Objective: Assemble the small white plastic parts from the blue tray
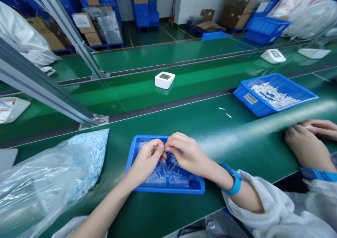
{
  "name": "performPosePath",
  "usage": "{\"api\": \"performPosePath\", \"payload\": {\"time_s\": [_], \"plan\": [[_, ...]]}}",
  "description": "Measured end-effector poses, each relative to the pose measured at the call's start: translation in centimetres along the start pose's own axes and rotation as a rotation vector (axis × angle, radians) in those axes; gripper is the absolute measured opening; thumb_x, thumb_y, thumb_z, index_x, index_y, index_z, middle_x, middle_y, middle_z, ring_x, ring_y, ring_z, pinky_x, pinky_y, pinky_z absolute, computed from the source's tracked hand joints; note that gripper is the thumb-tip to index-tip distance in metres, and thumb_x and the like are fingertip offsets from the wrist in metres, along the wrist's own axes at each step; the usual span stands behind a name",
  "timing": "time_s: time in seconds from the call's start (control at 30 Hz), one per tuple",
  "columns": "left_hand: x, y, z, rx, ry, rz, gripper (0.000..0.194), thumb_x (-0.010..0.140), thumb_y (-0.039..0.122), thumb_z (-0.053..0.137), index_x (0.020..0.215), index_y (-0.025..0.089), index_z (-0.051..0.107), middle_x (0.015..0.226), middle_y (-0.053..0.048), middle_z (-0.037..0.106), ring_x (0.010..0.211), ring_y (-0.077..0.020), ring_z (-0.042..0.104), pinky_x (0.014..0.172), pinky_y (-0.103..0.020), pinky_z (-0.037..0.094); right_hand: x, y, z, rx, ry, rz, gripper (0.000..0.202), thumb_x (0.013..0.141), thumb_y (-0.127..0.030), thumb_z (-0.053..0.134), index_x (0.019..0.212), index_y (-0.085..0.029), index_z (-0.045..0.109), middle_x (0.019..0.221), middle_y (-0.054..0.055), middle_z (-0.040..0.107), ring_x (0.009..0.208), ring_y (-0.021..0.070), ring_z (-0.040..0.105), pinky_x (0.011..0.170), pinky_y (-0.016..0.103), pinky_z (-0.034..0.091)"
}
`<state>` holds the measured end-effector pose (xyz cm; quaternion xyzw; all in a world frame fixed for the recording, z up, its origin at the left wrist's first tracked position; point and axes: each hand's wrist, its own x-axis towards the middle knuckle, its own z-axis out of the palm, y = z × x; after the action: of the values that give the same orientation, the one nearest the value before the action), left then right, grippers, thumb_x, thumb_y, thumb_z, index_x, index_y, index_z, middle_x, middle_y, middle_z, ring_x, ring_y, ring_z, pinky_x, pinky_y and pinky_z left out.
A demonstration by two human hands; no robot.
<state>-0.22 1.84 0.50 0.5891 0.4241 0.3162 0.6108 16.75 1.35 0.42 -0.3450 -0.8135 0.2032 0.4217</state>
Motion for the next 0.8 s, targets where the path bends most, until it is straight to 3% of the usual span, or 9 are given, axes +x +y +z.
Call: {"api": "performPosePath", "payload": {"time_s": [0.13, 0.23, 0.43, 0.6, 0.8], "plan": [[-0.1, 0.0, 0.1, -0.008, -0.040, -0.011, 0.039, 0.091, 0.048, 0.046, 0.071, 0.016, 0.054, 0.063, 0.001, 0.055, 0.058, -0.0120, 0.053, 0.059, -0.025, 0.044, -0.2, 0.0, 0.2, -0.020, 0.047, 0.017, 0.019, 0.091, -0.006, 0.048, 0.083, -0.017, 0.061, 0.081, 0.006, 0.062, 0.077, 0.0172, 0.055, 0.069, 0.031, 0.047], [-0.3, 0.4, 0.3, -0.043, 0.010, -0.027, 0.041, 0.088, 0.049, 0.050, 0.064, 0.016, 0.055, 0.059, 0.000, 0.055, 0.056, -0.0127, 0.053, 0.058, -0.025, 0.043, -0.2, -0.3, 0.1, 0.046, 0.078, 0.056, 0.018, 0.090, -0.007, 0.050, 0.090, -0.018, 0.064, 0.084, 0.006, 0.064, 0.079, 0.0166, 0.058, 0.070, 0.030, 0.049], [-0.9, 0.8, 1.1, -0.164, 0.113, -0.012, 0.038, 0.083, 0.044, 0.057, 0.058, 0.015, 0.057, 0.056, -0.001, 0.056, 0.057, -0.0128, 0.052, 0.060, -0.025, 0.041, 0.0, -1.4, 0.1, 0.397, 0.159, 0.354, 0.009, 0.088, -0.019, 0.061, 0.080, -0.019, 0.065, 0.076, 0.002, 0.064, 0.071, 0.0138, 0.061, 0.064, 0.027, 0.049], [-0.9, 0.7, 1.7, -0.375, 0.097, -0.089, 0.027, 0.074, 0.034, 0.068, 0.059, 0.015, 0.056, 0.059, -0.001, 0.058, 0.059, -0.0129, 0.052, 0.061, -0.024, 0.041, 0.1, -1.8, 0.5, 0.850, 0.109, 0.504, 0.024, 0.087, -0.037, 0.063, 0.074, -0.019, 0.055, 0.067, -0.002, 0.056, 0.056, 0.0108, 0.057, 0.055, 0.026, 0.050], [-1.1, 0.8, 1.7, -0.375, 0.032, -0.089, 0.017, 0.076, 0.027, 0.064, 0.066, 0.014, 0.061, 0.063, -0.001, 0.059, 0.062, -0.0127, 0.053, 0.063, -0.024, 0.042, -0.2, -1.6, 0.8, 0.891, 0.067, 0.508, 0.024, 0.089, -0.036, 0.061, 0.076, -0.019, 0.051, 0.069, -0.004, 0.053, 0.056, 0.0093, 0.057, 0.054, 0.024, 0.048]]}}
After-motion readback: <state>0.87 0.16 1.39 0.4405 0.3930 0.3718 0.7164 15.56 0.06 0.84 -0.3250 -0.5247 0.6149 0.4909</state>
